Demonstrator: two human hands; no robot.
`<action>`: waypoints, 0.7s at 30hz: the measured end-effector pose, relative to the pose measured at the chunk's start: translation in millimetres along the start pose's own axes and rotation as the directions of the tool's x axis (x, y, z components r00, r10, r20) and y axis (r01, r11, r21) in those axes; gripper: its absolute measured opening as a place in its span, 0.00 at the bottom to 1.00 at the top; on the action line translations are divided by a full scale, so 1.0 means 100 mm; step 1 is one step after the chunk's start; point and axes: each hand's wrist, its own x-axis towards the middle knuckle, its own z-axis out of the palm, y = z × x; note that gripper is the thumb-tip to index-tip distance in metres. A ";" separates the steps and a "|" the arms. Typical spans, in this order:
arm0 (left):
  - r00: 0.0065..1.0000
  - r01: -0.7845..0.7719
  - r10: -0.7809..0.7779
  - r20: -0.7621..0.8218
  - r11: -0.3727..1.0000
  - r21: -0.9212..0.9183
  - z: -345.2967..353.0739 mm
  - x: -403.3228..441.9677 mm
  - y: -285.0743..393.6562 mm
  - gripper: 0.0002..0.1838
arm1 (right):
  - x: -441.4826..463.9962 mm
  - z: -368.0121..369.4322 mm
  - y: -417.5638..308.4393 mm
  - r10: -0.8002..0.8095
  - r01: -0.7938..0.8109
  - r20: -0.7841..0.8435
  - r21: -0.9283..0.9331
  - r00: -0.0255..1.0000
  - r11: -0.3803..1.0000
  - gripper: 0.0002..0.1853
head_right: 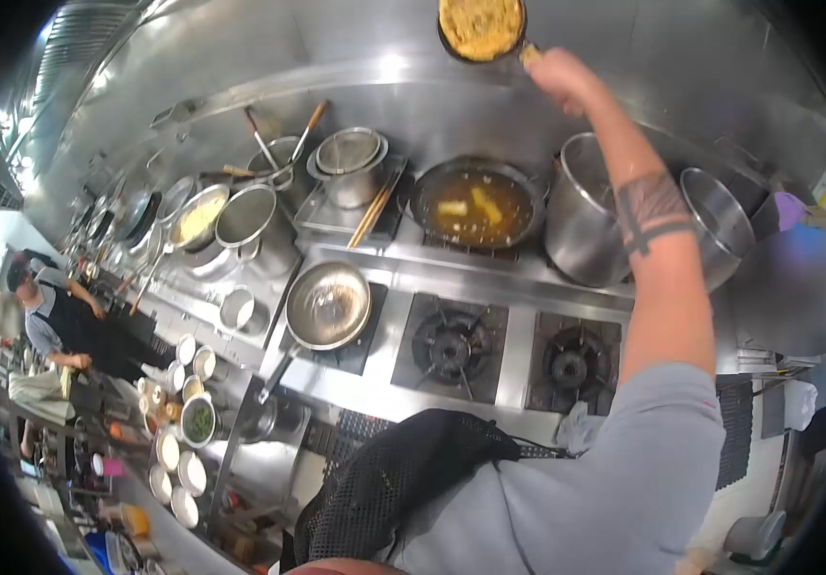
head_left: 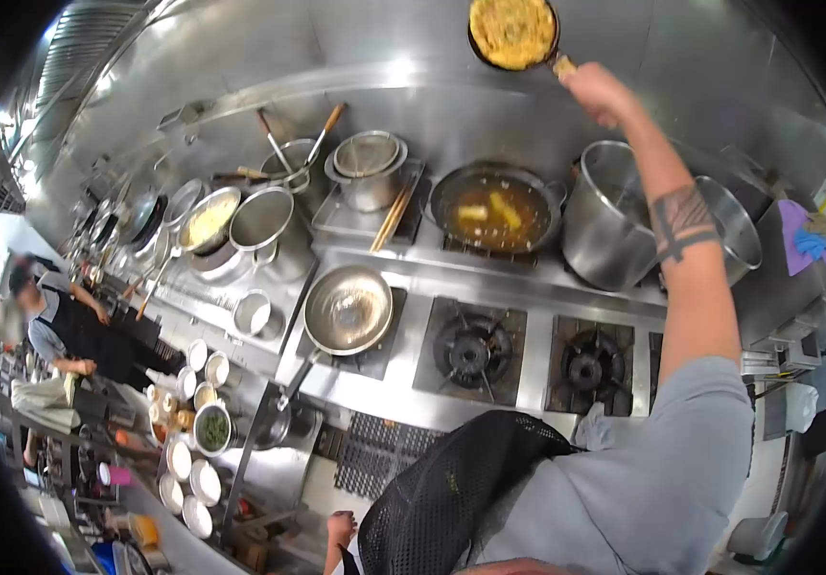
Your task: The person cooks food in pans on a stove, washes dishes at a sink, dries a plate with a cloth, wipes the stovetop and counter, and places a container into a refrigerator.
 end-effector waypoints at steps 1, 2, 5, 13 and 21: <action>0.998 0.004 -0.009 0.055 0.995 0.103 -0.01 0.12 0.24 0.09 | 0.17 -0.27 -0.20 0.023 -0.022 0.022 -0.018 1.000 1.000 0.22; 0.998 -0.017 0.009 0.060 0.990 0.140 0.04 0.24 0.45 0.09 | 0.36 -0.39 -0.30 0.022 -0.022 -0.008 -0.020 1.000 1.000 0.22; 0.984 -0.129 0.100 0.149 0.971 0.200 0.14 0.46 0.90 0.09 | 0.56 -0.31 -0.33 0.150 -0.163 0.084 0.183 0.985 0.969 0.19; 0.870 -0.474 0.310 0.384 0.740 0.478 -0.13 0.70 1.20 0.15 | -0.18 1.98 0.29 0.119 -0.495 0.491 0.774 0.863 0.394 0.18; 0.668 -0.743 0.257 0.698 0.174 0.646 -1.53 1.59 0.79 0.16 | -2.14 2.97 0.65 0.294 -0.573 0.492 0.704 0.820 0.420 0.20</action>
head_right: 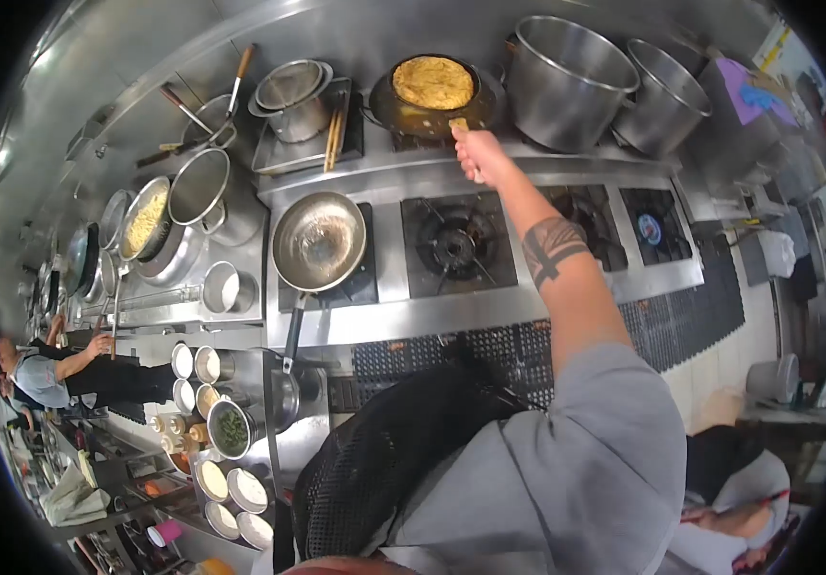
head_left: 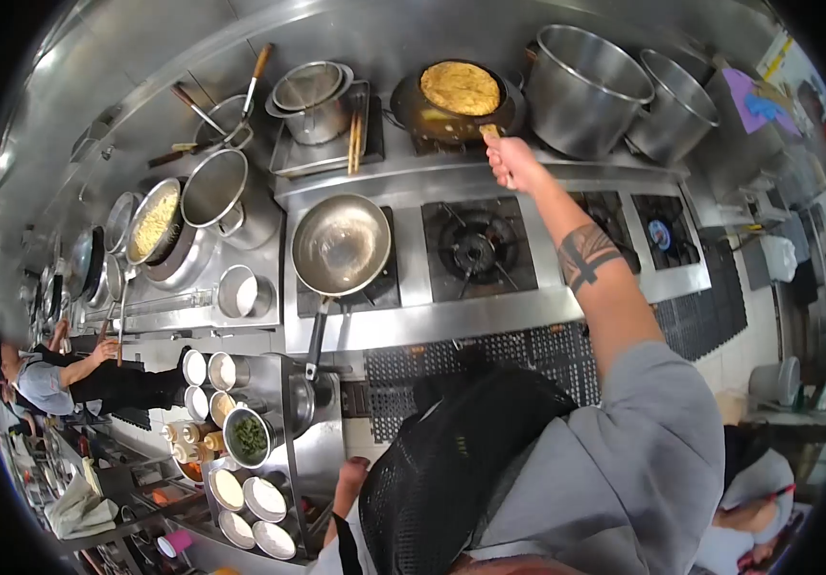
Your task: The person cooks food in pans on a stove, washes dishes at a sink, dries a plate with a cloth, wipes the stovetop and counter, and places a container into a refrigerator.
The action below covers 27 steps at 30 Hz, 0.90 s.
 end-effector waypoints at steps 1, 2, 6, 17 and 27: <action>0.938 -0.340 0.338 0.075 0.858 0.385 -0.08 -0.04 -0.04 0.16 | -0.20 0.00 0.16 0.027 -0.025 -0.052 0.053 0.998 0.998 0.20; 0.935 -0.352 0.337 0.110 0.852 0.387 -0.15 -0.08 -0.09 0.16 | -0.35 0.01 0.34 0.029 -0.024 -0.046 0.121 0.999 0.992 0.19; 0.831 -0.535 0.285 0.478 0.645 0.546 -0.43 0.22 -0.21 0.14 | -1.19 -0.29 1.04 0.108 -0.080 -0.117 0.223 0.987 0.971 0.20; 0.983 -0.051 0.060 0.173 0.997 -0.058 -0.41 1.37 1.77 0.13 | -2.58 -3.09 2.36 0.154 -0.160 -0.766 0.068 0.624 0.985 0.21; 0.970 0.085 -0.078 0.230 0.996 -0.021 0.31 0.68 3.99 0.12 | -2.06 -5.71 2.66 0.116 -0.249 -0.850 -0.019 0.514 0.968 0.13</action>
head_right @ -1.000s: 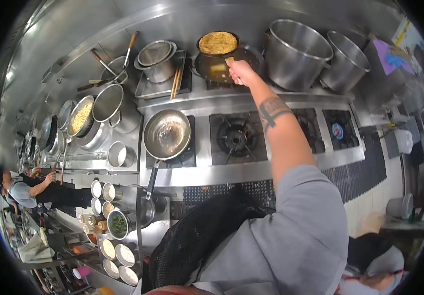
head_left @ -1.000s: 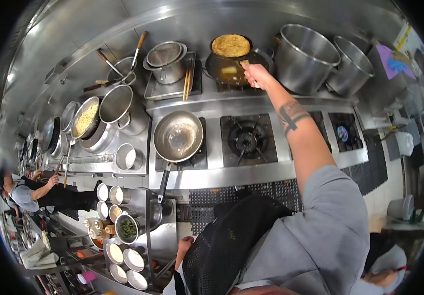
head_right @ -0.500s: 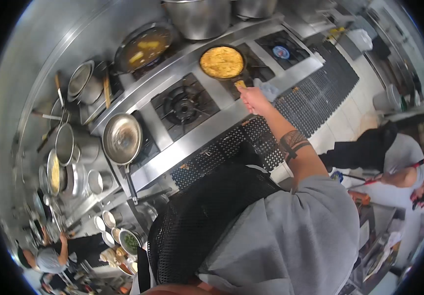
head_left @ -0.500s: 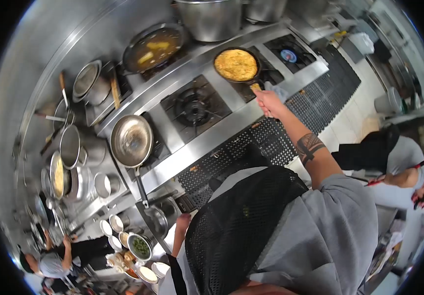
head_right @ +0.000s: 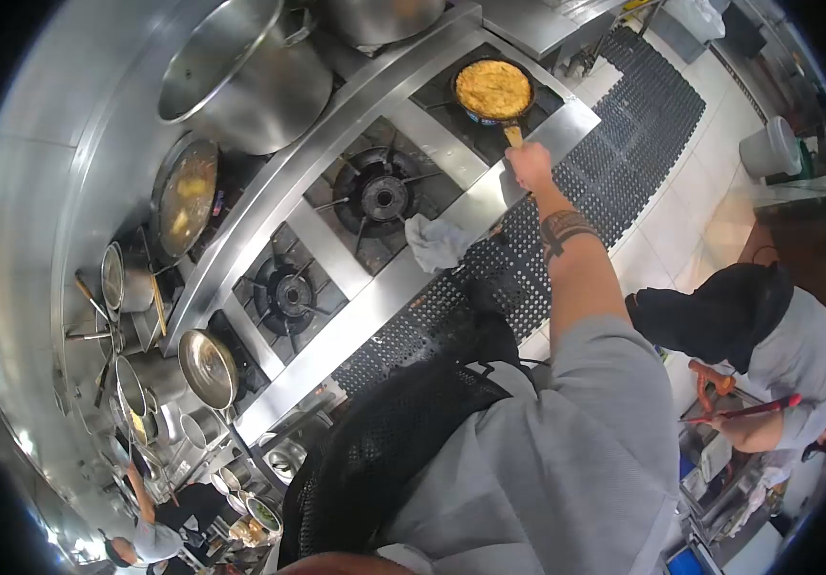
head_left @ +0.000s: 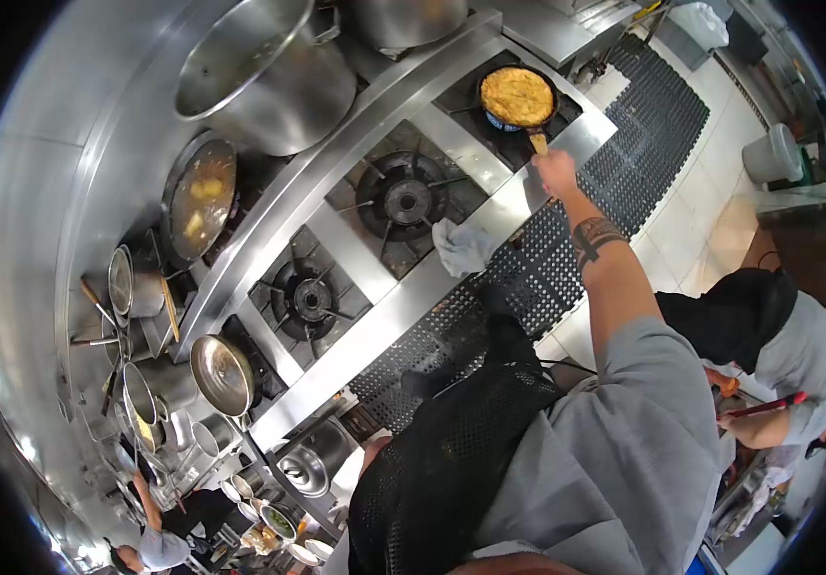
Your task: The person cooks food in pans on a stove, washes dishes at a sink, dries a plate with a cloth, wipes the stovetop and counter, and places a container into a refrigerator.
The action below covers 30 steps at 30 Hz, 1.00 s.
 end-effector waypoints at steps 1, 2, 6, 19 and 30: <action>1.000 0.017 -0.017 0.013 1.000 0.006 0.07 -0.06 0.15 0.12 | 0.17 0.00 0.07 0.014 -0.014 0.011 -0.006 1.000 1.000 0.13; 0.999 0.031 -0.032 0.022 0.999 0.013 0.13 -0.10 0.30 0.12 | 0.34 0.02 0.15 -0.024 0.024 0.010 -0.029 1.000 0.999 0.14; 0.997 0.077 -0.077 0.031 0.997 0.019 0.16 -0.19 0.89 0.13 | 0.67 0.08 0.50 -0.230 0.200 -0.078 -0.282 0.970 0.938 0.16; 1.000 0.005 -0.004 -0.005 0.997 0.072 0.43 0.09 0.46 0.12 | -1.75 1.24 0.66 -0.728 0.956 0.626 -0.252 0.279 0.149 0.22; 1.000 0.012 -0.012 0.013 1.000 -0.015 0.64 0.20 -1.41 0.15 | -0.16 1.03 0.44 -0.512 0.620 0.380 -0.259 0.771 0.741 0.23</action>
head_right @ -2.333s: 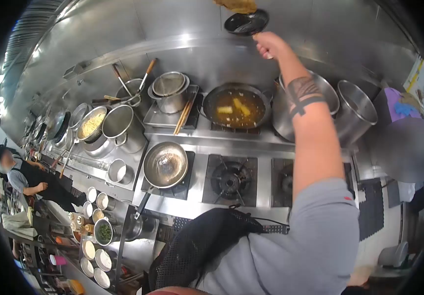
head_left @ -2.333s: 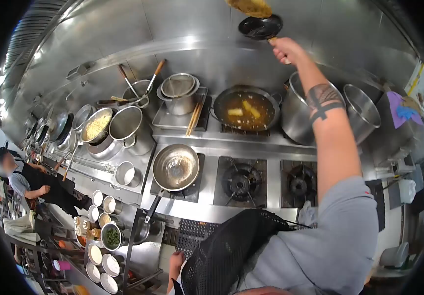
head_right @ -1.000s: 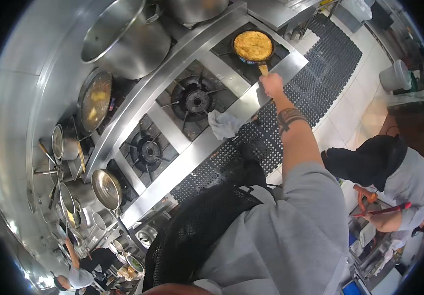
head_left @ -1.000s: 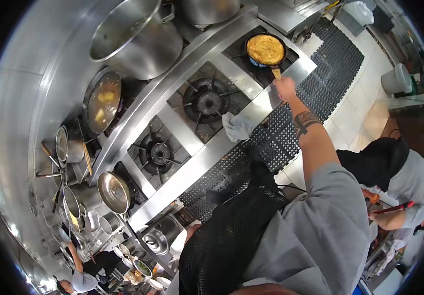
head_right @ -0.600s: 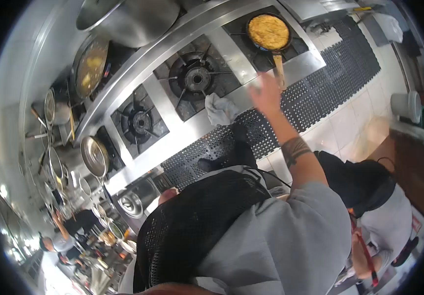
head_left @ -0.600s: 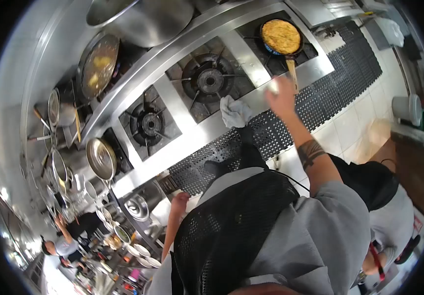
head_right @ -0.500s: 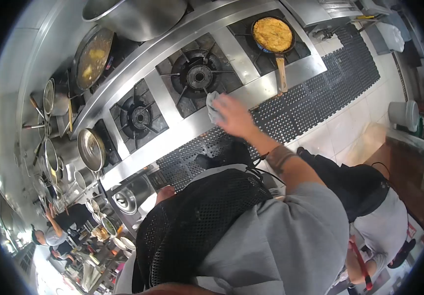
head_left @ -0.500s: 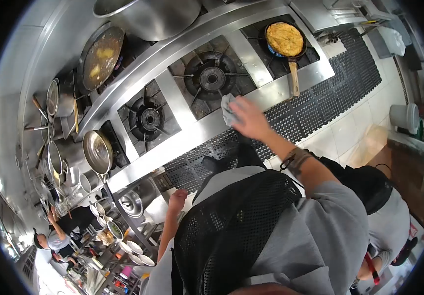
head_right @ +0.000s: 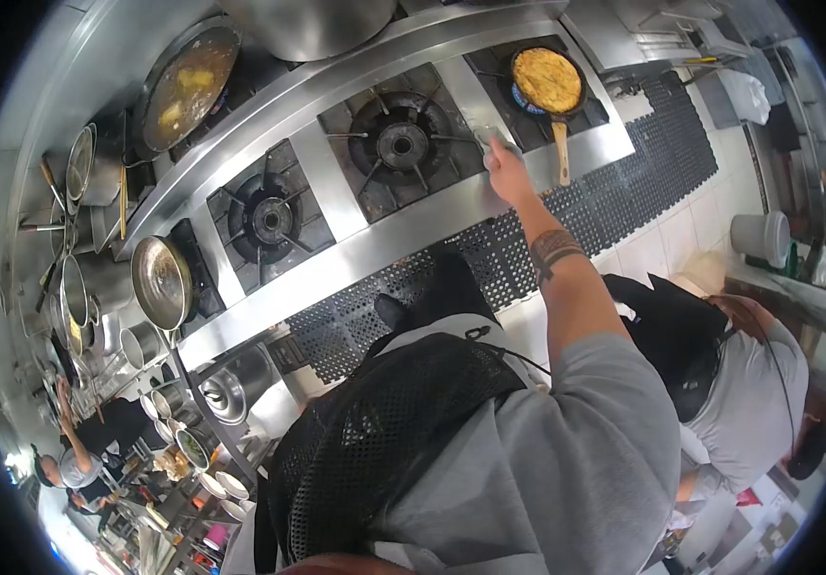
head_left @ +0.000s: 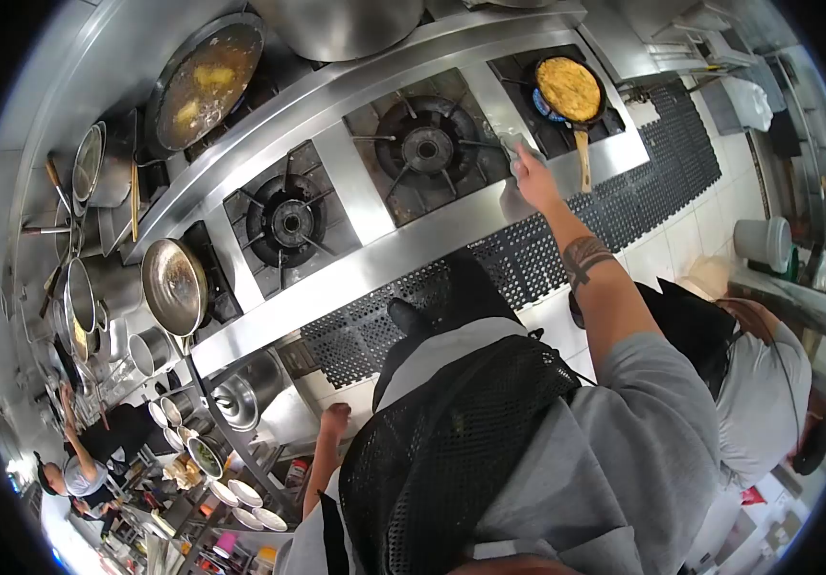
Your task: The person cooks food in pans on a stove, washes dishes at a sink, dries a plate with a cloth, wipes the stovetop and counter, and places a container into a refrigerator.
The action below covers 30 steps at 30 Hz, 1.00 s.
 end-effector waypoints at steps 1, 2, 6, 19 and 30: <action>0.998 0.054 -0.053 0.020 0.998 -0.036 0.03 -0.08 0.05 0.15 | 0.25 0.03 -0.01 -0.008 0.008 0.014 0.003 1.000 1.000 0.23; 0.993 0.114 -0.111 0.040 0.991 -0.074 0.08 -0.18 0.12 0.16 | 0.50 0.06 -0.06 0.017 -0.017 -0.064 0.003 0.998 1.000 0.23; 0.982 0.169 -0.188 -0.037 0.943 -0.288 0.00 -0.53 1.31 0.17 | 1.92 0.33 -0.31 0.059 -0.062 -0.190 -0.006 0.980 0.998 0.24; 0.925 0.171 -0.373 -0.066 0.566 -0.806 1.40 -0.46 2.14 0.19 | 2.35 2.45 -2.52 -0.664 0.753 0.422 -0.071 0.617 0.655 0.08; 0.780 0.393 -0.608 -0.145 0.658 -0.643 1.25 -1.30 3.07 0.21 | -0.36 2.04 -2.37 -0.672 0.968 0.697 -0.178 0.251 0.177 0.16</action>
